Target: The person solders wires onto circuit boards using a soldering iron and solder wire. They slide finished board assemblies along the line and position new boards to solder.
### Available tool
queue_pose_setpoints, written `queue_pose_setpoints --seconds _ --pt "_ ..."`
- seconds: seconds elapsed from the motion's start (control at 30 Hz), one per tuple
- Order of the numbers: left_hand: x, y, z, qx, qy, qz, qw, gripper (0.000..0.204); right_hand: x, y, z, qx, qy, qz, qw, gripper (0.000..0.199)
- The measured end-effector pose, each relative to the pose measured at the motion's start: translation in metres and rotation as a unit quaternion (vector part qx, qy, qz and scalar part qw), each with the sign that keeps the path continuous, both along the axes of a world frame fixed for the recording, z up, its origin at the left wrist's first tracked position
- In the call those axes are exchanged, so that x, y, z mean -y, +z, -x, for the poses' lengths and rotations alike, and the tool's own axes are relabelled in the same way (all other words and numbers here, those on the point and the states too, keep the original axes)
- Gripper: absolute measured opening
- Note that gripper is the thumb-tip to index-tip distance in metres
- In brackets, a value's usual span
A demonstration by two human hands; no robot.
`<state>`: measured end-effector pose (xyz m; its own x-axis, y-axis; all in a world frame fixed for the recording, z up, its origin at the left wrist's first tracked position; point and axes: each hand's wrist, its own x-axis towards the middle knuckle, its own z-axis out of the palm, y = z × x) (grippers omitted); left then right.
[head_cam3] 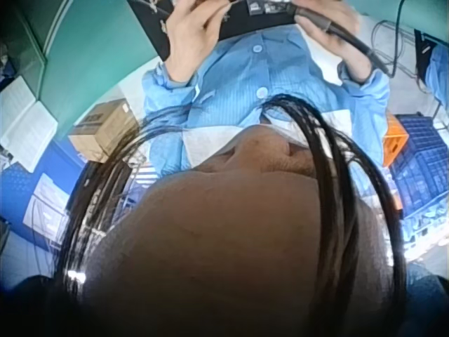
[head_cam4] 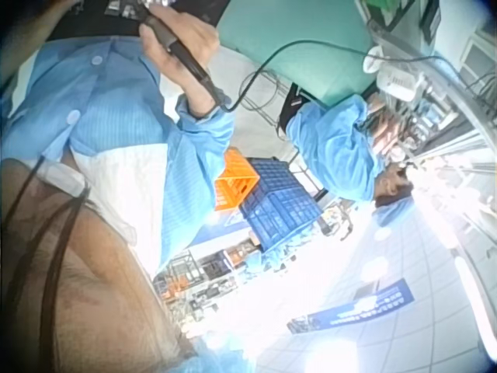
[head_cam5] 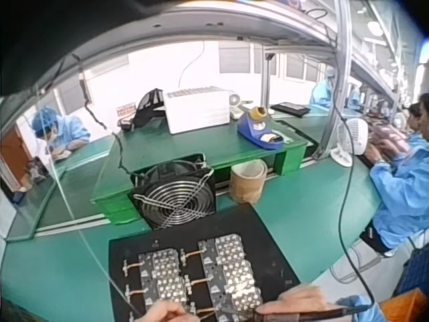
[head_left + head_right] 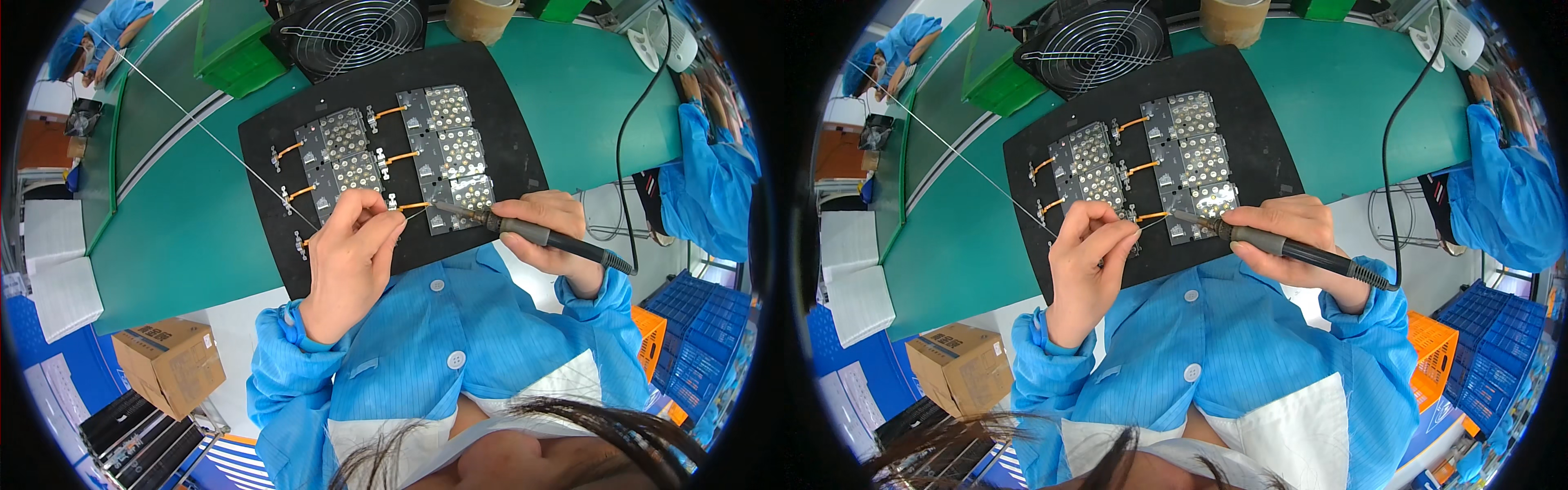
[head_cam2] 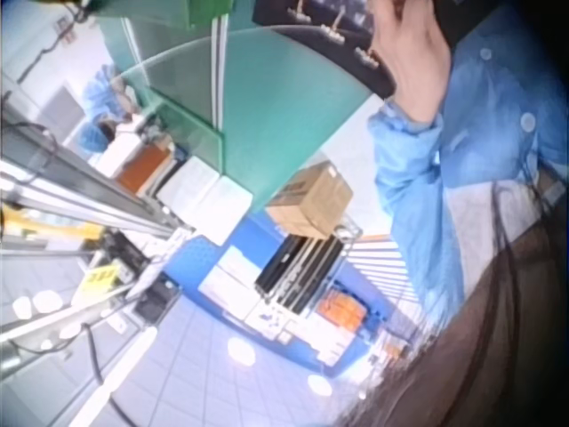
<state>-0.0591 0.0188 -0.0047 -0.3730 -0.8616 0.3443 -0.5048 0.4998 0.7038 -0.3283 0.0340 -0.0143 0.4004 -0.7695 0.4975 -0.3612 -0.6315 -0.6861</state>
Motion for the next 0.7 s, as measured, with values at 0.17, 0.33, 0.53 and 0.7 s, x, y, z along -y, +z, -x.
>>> queue_pose_setpoints --seconds 0.17,0.33,0.53,0.7 --pt "0.005 -0.004 0.005 -0.003 -0.003 0.009 1.000 0.012 0.000 0.000 -0.001 0.000 -0.001 0.003 1.000 0.030" --pt "0.008 -0.005 0.006 -0.009 -0.012 -0.011 1.000 0.013 0.002 0.001 -0.001 0.001 0.002 0.003 1.000 0.029" --pt "0.014 -0.011 0.014 -0.022 -0.005 -0.066 0.998 0.015 0.003 0.001 -0.001 -0.003 -0.002 0.002 1.000 0.030" --pt "0.018 -0.016 0.015 -0.009 -0.011 -0.049 0.999 0.014 0.003 0.002 0.000 -0.005 -0.002 0.001 1.000 0.029"
